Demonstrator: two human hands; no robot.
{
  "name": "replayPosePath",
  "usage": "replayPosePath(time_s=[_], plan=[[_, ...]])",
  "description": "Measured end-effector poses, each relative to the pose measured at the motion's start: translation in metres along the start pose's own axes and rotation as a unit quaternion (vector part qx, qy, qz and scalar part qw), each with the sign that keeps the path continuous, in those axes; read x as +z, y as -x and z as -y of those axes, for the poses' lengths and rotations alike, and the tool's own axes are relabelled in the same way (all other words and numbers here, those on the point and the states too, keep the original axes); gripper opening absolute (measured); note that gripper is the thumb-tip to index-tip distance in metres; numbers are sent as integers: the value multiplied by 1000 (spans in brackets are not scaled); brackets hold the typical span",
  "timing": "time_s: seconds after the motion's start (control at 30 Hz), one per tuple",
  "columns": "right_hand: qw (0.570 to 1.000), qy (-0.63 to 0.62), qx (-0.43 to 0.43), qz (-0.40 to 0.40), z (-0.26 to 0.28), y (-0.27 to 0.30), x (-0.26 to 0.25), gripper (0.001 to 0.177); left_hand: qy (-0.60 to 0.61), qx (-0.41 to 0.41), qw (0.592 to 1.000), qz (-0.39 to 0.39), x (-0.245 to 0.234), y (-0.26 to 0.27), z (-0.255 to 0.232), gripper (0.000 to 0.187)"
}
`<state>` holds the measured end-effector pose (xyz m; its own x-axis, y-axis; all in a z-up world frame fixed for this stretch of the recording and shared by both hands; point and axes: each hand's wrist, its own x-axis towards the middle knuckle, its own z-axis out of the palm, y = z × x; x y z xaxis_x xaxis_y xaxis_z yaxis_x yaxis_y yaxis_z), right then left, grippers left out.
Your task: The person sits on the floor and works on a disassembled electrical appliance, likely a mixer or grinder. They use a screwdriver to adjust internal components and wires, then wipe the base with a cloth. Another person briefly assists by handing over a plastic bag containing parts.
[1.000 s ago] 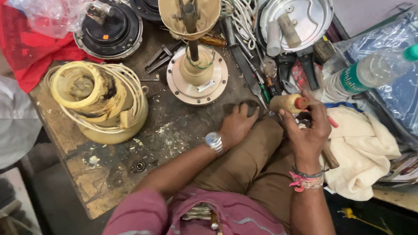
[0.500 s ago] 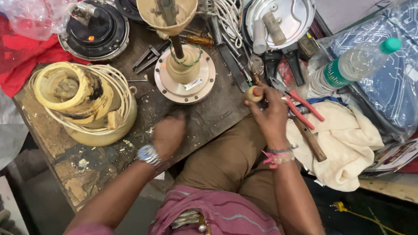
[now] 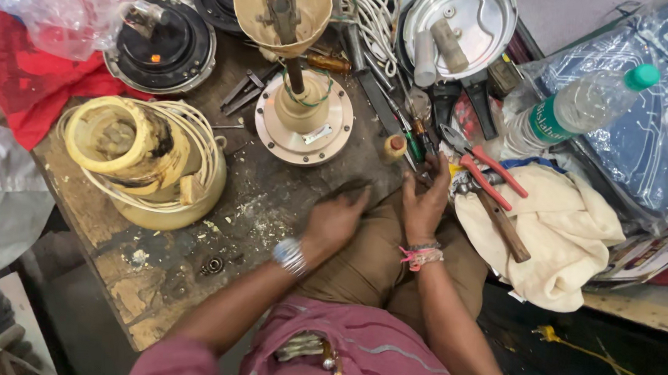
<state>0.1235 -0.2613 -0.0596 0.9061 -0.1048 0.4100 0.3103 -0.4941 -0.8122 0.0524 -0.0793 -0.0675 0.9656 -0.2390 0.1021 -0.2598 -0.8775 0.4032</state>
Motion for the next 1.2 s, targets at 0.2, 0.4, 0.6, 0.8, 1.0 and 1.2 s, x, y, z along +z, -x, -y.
replayPosePath(time_s=[0.2,0.4,0.6,0.8,1.0,1.2], plan=[[1000,6,-6,-9,-10,10,-4,67,-39,66,996,-40,36,-53,-5,41],[999,-42,11,-14,-19,12,-4,57,-147,-30,976,160,-31,39,64,14],[999,-27,-12,-33,-20,15,-7,50,-77,-15,992,101,-69,18,44,23],[999,-8,-7,-42,-19,14,-6,45,-22,26,998,51,12,-48,-5,28],[999,-19,-21,-25,-16,14,-7,47,-182,27,959,216,-16,23,77,21],[999,-9,-20,-26,-14,13,-7,46,-126,62,990,17,-40,-6,28,25]])
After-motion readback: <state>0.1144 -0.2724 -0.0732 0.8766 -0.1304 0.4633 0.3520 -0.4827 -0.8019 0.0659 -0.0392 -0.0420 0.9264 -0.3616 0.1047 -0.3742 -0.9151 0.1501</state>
